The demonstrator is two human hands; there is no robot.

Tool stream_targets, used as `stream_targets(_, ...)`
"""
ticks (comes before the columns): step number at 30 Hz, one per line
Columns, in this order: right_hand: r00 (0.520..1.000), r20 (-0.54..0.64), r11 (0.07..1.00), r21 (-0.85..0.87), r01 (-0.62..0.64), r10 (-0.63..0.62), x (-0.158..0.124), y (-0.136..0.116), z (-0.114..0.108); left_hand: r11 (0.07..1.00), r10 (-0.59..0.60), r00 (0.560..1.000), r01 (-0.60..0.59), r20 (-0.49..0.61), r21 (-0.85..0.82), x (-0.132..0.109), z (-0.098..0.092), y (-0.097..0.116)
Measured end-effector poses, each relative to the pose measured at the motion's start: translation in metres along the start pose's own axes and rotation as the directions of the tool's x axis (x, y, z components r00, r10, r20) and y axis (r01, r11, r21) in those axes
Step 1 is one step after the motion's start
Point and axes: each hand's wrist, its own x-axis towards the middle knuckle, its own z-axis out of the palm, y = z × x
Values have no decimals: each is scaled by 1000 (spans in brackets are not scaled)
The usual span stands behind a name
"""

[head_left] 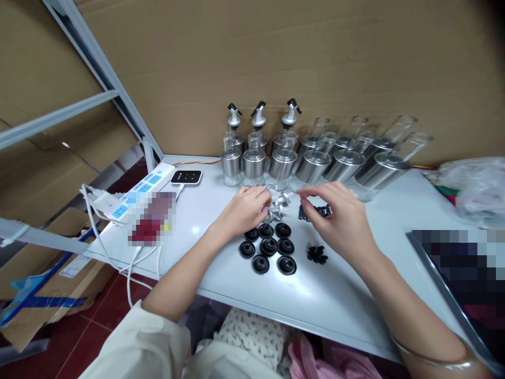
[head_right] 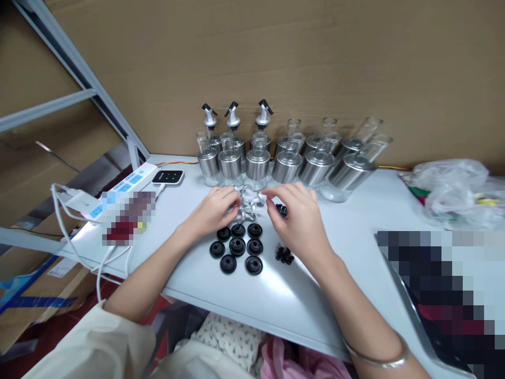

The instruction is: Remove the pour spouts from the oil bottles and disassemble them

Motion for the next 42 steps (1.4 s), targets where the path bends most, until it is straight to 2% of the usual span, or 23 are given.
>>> stream_targets(5, 991, -115, 997, 22, -73, 75, 0, -2, 0, 998, 51, 997, -52, -52, -21, 1, 10, -3)
stream_targets(8, 975, -197, 988, 128, -81, 106, 3, -3, -1, 991, 73, 976, -93, -205, -92, 1, 16, -6)
stream_targets(11, 928, -323, 970, 210, -122, 186, 8, 3, -1, 968, 40, 925, -130, -378, -215, -1, 21, -9)
stream_targets(14, 858, -439, 958, 223, -182, 266, 19, 16, -3, 946, -2, 887, -148, -462, -289, -2, 23, -9)
stream_targets(18, 762, -536, 928, 280, -247, 364, 41, 27, -12, 925, -95, 881, -93, -464, -367, -3, 24, -8)
stream_targets(20, 706, -604, 923, 330, -199, 369, 54, 26, -18, 906, -136, 885, -71, -446, -417, -4, 24, -7)
stream_targets(23, 641, -687, 931, 338, -136, 342, 73, 21, -27, 902, -130, 896, -72, -426, -427, -3, 22, -6)
stream_targets(28, 595, -672, 896, 369, -246, 440, 100, 28, -34, 950, -77, 898, -66, -433, -304, -3, 15, -3)
stream_targets(33, 508, -656, 827, 490, -275, 558, 110, 55, -27, 967, -83, 905, -28, -418, -253, -3, 8, -2)
stream_targets(35, 530, -625, 814, 511, -277, 573, 110, 66, -25, 969, -91, 904, -16, -419, -245, -3, 5, -2)
stream_targets(38, 666, -475, 795, 518, -316, 575, 108, 79, -27, 972, -104, 899, 0, -426, -236, -3, 1, -3)
stream_targets(39, 697, -428, 790, 513, -337, 575, 107, 83, -29, 973, -108, 896, 7, -431, -230, -3, 0, -3)
stream_targets(40, 708, -405, 788, 501, -357, 579, 106, 85, -31, 975, -111, 894, 12, -435, -223, -4, 0, -3)
stream_targets(42, 685, -438, 795, 482, -368, 582, 104, 85, -36, 977, -113, 889, 19, -443, -211, -4, 1, -4)
